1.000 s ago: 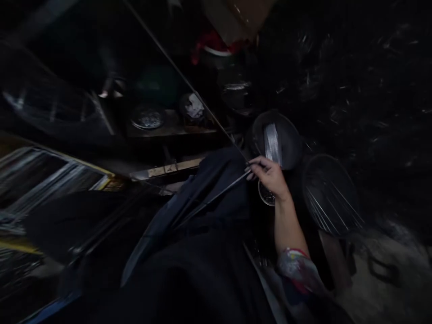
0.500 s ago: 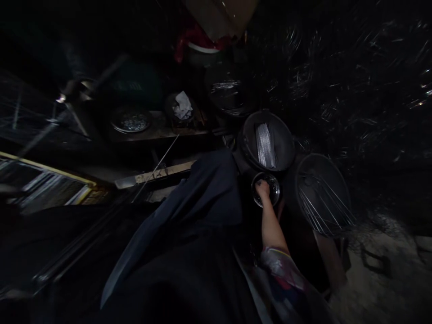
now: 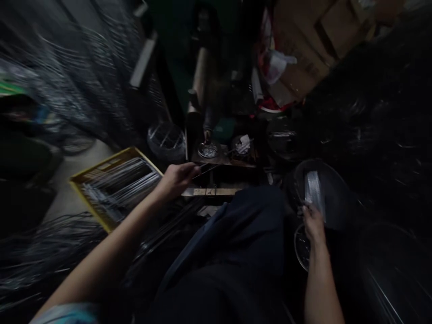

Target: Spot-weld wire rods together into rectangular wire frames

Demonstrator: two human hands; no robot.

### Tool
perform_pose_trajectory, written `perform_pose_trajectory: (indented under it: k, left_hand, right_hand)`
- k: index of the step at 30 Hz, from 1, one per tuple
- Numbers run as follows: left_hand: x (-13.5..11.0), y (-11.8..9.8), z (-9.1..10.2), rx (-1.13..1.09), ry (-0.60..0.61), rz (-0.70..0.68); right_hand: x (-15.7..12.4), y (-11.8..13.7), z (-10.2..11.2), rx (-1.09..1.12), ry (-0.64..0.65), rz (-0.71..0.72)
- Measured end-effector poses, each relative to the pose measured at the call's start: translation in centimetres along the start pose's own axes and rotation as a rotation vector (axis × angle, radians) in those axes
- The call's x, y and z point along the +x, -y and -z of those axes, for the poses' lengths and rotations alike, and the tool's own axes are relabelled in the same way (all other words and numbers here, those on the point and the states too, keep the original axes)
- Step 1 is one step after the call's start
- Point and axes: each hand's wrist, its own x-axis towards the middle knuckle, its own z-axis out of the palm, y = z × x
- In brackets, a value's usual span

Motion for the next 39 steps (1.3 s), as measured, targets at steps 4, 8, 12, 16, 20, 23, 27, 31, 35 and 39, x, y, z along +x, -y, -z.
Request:
perform_pose_trajectory:
  k: [4, 8, 12, 16, 20, 23, 27, 31, 35, 39]
  left_hand:
    - [2.7, 0.2, -1.7, 0.272, 0.116, 0.042]
    - [5.4, 0.4, -4.2, 0.403, 0.212, 0.057]
    - [5.4, 2.0, -4.9, 0.385, 0.206, 0.061]
    - [2.2, 3.8, -3.8, 0.343, 0.144, 0.101]
    - [-1.5, 4.3, -2.8, 0.143, 0.004, 0.107]
    - [-3.3, 3.9, -2.4, -0.105, -0.144, 0.098]
    - [-4.3, 3.7, -2.0, -0.212, -0.204, 0.097]
    - [-4.6, 3.9, -1.8, -0.229, -0.214, 0.104]
    - [-4.6, 3.8, -1.6, -0.221, -0.24, 0.091]
    - [-4.5, 3.7, -1.3, -0.235, -0.273, 0.069]
  right_hand:
    - [1.2, 9.2, -7.9, 0.354, 0.252, 0.135]
    - [-0.1, 15.7, -16.5, 0.63, 0.456, 0.031]
    - [-1.8, 17.1, -21.6, 0.813, 0.586, -0.179]
    - [-2.3, 17.8, -23.7, 0.82, 0.603, -0.279]
    - [-2.5, 20.7, -25.1, 0.784, 0.625, -0.25]
    - [-3.2, 23.3, -25.7, 0.805, 0.641, -0.194]
    - [-3.9, 25.5, -25.5, 0.836, 0.635, -0.121]
    - [-4.1, 26.1, -25.5, 0.83, 0.619, -0.08]
    - [-3.9, 26.3, -25.6, 0.828, 0.628, -0.058]
    - [-3.4, 26.7, -25.5, 0.839, 0.614, -0.048]
